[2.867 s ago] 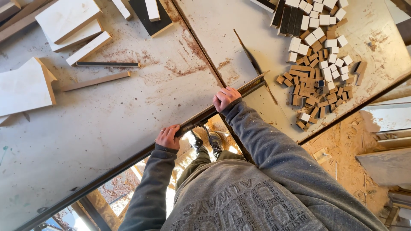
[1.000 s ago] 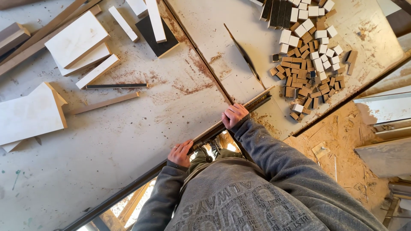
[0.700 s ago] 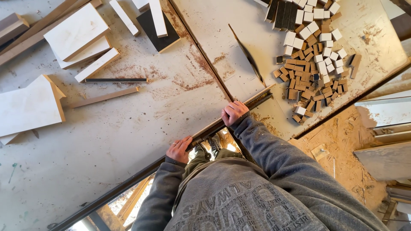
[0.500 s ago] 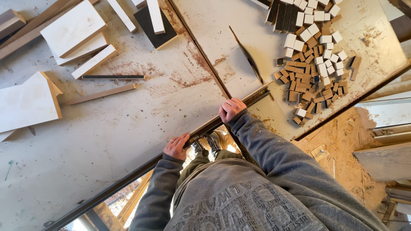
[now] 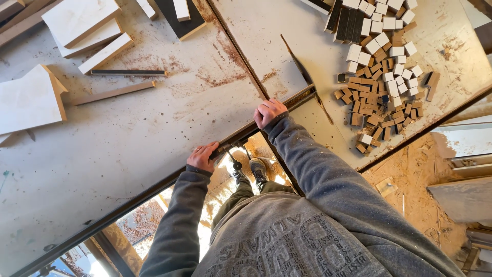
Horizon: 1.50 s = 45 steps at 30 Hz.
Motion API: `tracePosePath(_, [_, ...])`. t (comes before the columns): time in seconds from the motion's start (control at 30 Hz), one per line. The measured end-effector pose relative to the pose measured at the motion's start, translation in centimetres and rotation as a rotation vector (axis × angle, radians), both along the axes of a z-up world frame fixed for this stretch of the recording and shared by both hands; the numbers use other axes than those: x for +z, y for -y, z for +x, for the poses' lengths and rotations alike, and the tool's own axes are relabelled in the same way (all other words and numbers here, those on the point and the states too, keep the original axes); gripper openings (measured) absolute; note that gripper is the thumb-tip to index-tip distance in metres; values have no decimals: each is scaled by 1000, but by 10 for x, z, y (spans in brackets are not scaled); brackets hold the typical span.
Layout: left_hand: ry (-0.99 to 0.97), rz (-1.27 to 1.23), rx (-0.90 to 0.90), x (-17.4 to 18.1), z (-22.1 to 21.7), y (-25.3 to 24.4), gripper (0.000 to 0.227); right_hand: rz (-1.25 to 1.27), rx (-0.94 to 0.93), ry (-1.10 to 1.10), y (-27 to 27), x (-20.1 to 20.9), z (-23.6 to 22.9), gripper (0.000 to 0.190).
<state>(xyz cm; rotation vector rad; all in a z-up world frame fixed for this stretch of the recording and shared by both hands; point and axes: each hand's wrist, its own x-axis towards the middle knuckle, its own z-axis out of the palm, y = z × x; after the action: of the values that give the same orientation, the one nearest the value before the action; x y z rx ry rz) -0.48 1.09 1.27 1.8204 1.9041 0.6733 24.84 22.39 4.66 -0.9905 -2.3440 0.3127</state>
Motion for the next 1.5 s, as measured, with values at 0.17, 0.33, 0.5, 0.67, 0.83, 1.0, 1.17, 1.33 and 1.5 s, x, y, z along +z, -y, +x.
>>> tracePosePath(0.17, [0,-26,37,9,7,3,47,29,-4,-19,7,-3,5,19])
tracePosePath(0.33, [-2,-77,23,-3,0,-4,51,15,0,-12,-2,-14,0,18])
tracePosePath(0.5, [19,-62,9,-17,-1,-3,51,-29,-23,41,-3,-20,-1,17])
tracePosePath(0.67, [42,-24,16,-5,-1,-3,48,-25,-8,23,-2,-11,-4,17])
tracePosePath(0.83, [52,-6,16,-11,-1,-3,46,-34,1,17,-6,-12,-4,18])
tracePosePath(1.0, [62,110,11,1,1,3,44,-37,9,28,1,2,-6,18])
tracePosePath(1.17, [-51,120,141,31,3,7,41,-64,4,65,0,-2,-4,19])
tracePosePath(1.33, [-79,132,235,18,5,16,34,-42,6,71,2,6,-3,17])
tracePosePath(1.5, [-64,130,149,19,6,11,40,-73,13,109,2,10,-4,18])
